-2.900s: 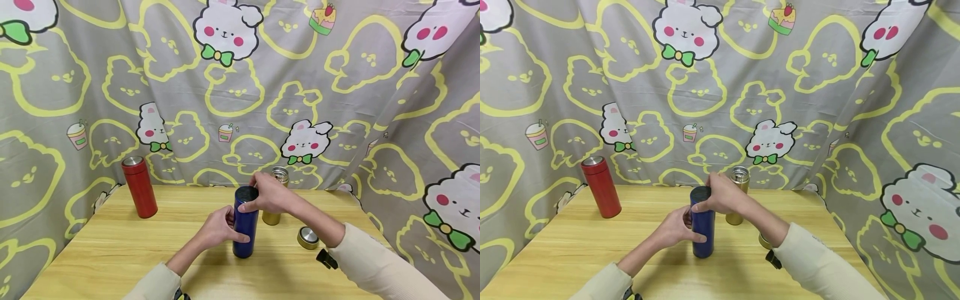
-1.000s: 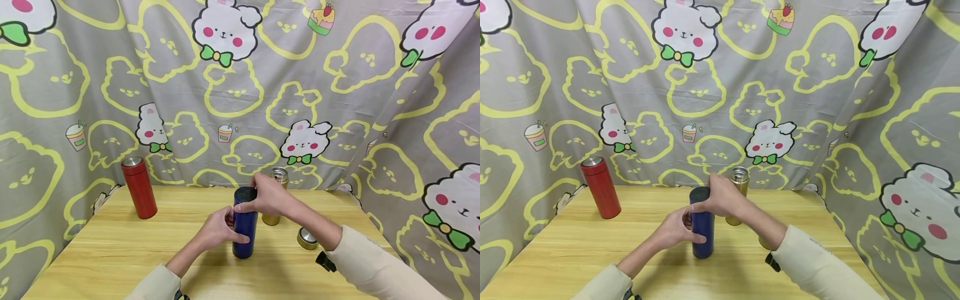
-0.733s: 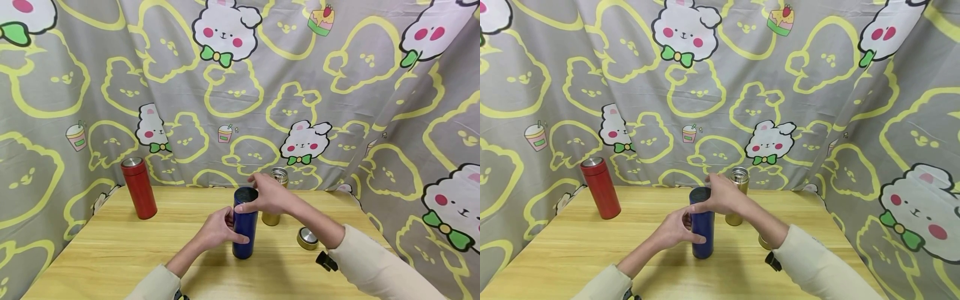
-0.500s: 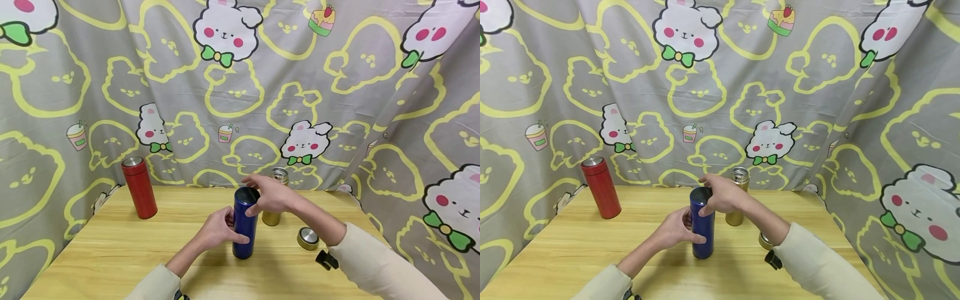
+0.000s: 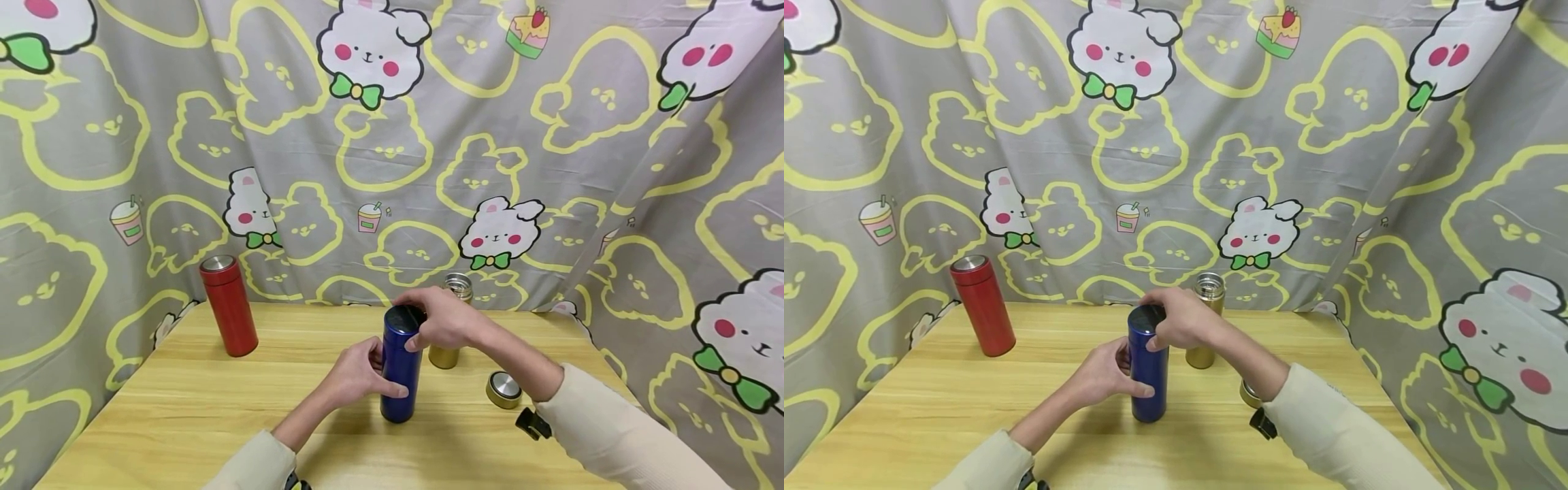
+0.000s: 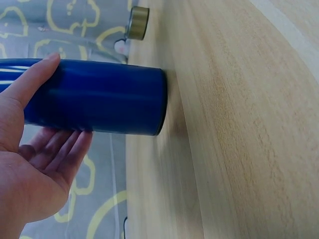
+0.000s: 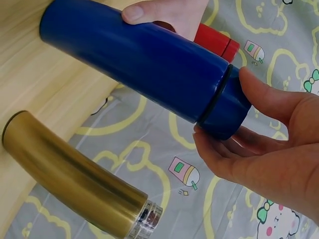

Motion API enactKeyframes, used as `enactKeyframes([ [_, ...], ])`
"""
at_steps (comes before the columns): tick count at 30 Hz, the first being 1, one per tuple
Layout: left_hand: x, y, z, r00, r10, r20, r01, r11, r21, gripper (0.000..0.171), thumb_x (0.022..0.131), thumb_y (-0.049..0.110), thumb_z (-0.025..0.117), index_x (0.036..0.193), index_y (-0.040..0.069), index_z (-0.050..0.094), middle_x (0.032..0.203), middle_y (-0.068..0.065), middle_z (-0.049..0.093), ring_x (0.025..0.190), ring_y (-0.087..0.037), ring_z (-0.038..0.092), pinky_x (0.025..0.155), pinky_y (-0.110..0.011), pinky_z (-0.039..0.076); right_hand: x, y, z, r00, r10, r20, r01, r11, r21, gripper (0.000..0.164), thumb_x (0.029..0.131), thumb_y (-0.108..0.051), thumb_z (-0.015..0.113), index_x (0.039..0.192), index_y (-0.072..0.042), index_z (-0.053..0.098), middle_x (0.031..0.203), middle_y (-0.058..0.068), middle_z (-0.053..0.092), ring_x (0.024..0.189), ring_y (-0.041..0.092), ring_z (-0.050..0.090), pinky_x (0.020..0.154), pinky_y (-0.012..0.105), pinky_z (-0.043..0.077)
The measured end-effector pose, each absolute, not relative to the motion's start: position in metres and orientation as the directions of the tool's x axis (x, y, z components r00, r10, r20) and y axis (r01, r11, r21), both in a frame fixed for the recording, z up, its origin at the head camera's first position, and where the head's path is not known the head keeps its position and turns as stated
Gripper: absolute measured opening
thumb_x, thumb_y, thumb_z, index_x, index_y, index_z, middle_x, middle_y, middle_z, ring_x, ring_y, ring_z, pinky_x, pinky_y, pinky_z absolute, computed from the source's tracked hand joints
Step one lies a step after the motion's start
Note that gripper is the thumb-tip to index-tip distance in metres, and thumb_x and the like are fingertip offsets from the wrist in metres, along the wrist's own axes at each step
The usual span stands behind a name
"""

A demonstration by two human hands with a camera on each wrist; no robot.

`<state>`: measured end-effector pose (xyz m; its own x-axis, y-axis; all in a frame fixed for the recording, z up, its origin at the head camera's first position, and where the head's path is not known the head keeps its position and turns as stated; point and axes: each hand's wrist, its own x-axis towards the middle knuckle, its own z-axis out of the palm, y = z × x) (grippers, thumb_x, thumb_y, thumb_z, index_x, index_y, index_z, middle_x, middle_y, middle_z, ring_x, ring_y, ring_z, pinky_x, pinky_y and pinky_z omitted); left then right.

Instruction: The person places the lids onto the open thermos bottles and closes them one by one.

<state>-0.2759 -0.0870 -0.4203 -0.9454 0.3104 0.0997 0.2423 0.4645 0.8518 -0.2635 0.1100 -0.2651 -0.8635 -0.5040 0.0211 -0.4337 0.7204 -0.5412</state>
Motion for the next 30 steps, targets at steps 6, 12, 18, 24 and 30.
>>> enactKeyframes([
  [6,-0.277,-0.087,-0.420,-0.947,0.307,0.098,0.240,0.471,0.849,0.061,0.059,0.042,0.098,0.094,0.014,0.057,0.088,0.002,0.066,0.080,-0.016,0.062,0.070,-0.034,0.051,-0.263,0.109,-0.267,-0.870,-0.490,0.057,-0.444,0.728,-0.522,0.065,0.074,-0.008,0.089,0.134,-0.012,0.064,0.128,0.009,0.069,0.110,0.023,0.067,0.096,0.043,0.054],
  [12,-0.276,-0.086,-0.421,-0.948,0.303,0.101,0.241,0.471,0.849,0.061,0.059,0.042,0.098,0.093,0.014,0.057,0.087,0.002,0.065,0.079,-0.016,0.061,0.069,-0.034,0.051,-0.263,0.108,-0.270,-0.881,-0.462,0.099,-0.445,0.741,-0.503,0.061,0.071,-0.021,0.093,0.125,-0.012,0.068,0.119,0.011,0.071,0.103,0.025,0.068,0.088,0.038,0.055],
  [18,-0.276,-0.086,-0.421,-0.949,0.301,0.096,0.236,0.476,0.847,0.062,0.059,0.042,0.098,0.093,0.013,0.055,0.085,0.000,0.063,0.077,-0.017,0.059,0.067,-0.033,0.049,-0.262,0.107,-0.273,-0.902,-0.415,0.117,-0.418,0.777,-0.471,0.063,0.069,-0.036,0.094,0.119,-0.010,0.066,0.109,0.009,0.071,0.096,0.023,0.067,0.080,0.035,0.055],
  [24,-0.275,-0.086,-0.420,-0.950,0.299,0.090,0.231,0.479,0.847,0.062,0.060,0.042,0.098,0.091,0.012,0.053,0.083,0.000,0.060,0.075,-0.017,0.056,0.064,-0.032,0.047,-0.260,0.105,-0.278,-0.921,-0.356,0.155,-0.387,0.803,-0.453,0.069,0.065,-0.049,0.094,0.112,-0.009,0.063,0.095,0.002,0.067,0.084,0.018,0.061,0.070,0.030,0.051],
  [30,-0.275,-0.085,-0.420,-0.949,0.300,0.094,0.238,0.494,0.836,0.062,0.060,0.043,0.097,0.089,0.012,0.053,0.082,0.000,0.056,0.073,-0.016,0.053,0.062,-0.031,0.044,-0.259,0.105,-0.280,-0.923,-0.345,0.170,-0.385,0.815,-0.433,0.077,0.063,-0.054,0.093,0.115,-0.007,0.061,0.100,0.003,0.066,0.088,0.019,0.060,0.072,0.032,0.050],
])
